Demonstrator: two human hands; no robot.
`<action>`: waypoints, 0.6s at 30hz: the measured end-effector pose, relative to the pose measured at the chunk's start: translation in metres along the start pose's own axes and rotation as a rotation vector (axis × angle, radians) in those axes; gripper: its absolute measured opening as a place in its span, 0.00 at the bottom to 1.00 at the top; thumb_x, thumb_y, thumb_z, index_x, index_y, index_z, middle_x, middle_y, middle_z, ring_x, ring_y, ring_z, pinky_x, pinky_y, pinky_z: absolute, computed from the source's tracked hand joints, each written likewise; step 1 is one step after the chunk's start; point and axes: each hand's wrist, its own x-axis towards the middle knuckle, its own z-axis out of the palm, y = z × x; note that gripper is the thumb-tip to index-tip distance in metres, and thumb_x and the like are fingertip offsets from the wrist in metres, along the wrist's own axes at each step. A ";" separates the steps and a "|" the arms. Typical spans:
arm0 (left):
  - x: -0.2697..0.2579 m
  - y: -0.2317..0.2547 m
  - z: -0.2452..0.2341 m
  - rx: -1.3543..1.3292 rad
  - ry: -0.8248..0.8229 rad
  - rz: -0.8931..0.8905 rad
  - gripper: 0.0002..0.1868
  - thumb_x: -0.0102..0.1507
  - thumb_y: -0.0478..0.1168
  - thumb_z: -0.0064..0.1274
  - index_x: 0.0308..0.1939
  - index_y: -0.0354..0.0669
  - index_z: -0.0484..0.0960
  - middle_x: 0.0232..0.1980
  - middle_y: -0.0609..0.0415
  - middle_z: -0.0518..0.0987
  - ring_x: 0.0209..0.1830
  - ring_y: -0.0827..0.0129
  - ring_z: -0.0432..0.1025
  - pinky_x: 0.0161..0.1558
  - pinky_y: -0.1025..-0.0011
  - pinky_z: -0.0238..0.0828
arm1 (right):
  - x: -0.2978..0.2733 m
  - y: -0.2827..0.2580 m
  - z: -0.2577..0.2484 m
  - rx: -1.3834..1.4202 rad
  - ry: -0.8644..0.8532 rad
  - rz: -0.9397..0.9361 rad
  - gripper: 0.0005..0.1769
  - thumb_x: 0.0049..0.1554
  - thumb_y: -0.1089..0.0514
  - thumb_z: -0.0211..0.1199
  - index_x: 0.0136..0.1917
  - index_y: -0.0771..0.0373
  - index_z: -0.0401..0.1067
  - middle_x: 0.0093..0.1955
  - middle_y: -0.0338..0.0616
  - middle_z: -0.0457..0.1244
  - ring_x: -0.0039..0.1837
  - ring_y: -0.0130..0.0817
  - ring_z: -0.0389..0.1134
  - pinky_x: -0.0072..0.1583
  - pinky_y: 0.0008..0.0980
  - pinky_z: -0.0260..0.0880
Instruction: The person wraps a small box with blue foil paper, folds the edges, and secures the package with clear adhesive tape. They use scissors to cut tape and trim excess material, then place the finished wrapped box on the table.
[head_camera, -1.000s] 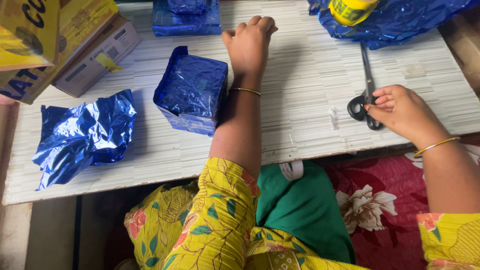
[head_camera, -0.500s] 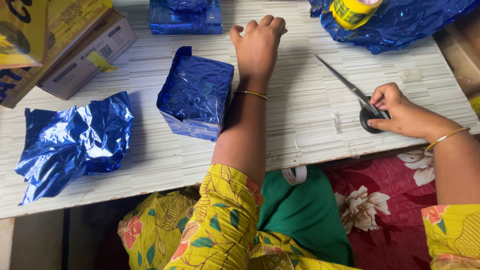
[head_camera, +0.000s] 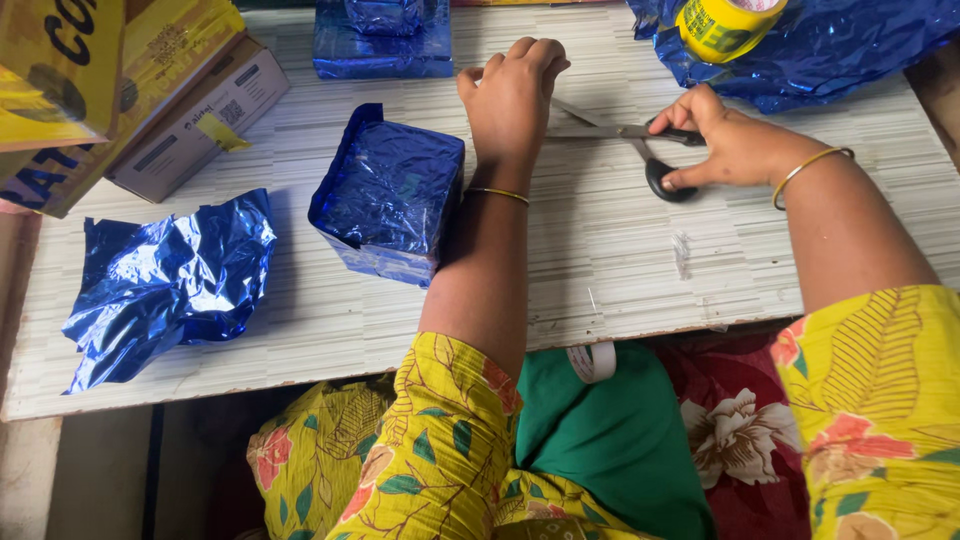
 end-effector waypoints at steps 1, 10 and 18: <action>0.000 -0.001 0.002 -0.063 -0.019 0.010 0.08 0.64 0.50 0.54 0.37 0.55 0.82 0.39 0.64 0.83 0.41 0.64 0.77 0.48 0.56 0.66 | 0.004 0.001 -0.001 0.077 0.016 -0.035 0.36 0.48 0.66 0.73 0.57 0.63 0.49 0.69 0.50 0.62 0.74 0.39 0.59 0.77 0.40 0.54; 0.005 0.005 0.016 -0.831 -0.115 -0.164 0.06 0.71 0.38 0.50 0.46 0.40 0.74 0.37 0.50 0.84 0.30 0.67 0.84 0.32 0.71 0.80 | 0.006 0.005 0.001 0.382 0.162 0.173 0.26 0.48 0.76 0.68 0.58 0.61 0.70 0.60 0.46 0.69 0.65 0.34 0.69 0.65 0.35 0.70; -0.007 0.050 -0.011 -0.907 -0.210 -0.002 0.13 0.66 0.32 0.57 0.53 0.38 0.73 0.44 0.50 0.84 0.32 0.70 0.82 0.32 0.74 0.82 | -0.003 -0.001 0.018 -0.165 0.620 -0.014 0.12 0.67 0.66 0.58 0.61 0.63 0.78 0.57 0.47 0.71 0.60 0.35 0.71 0.62 0.34 0.71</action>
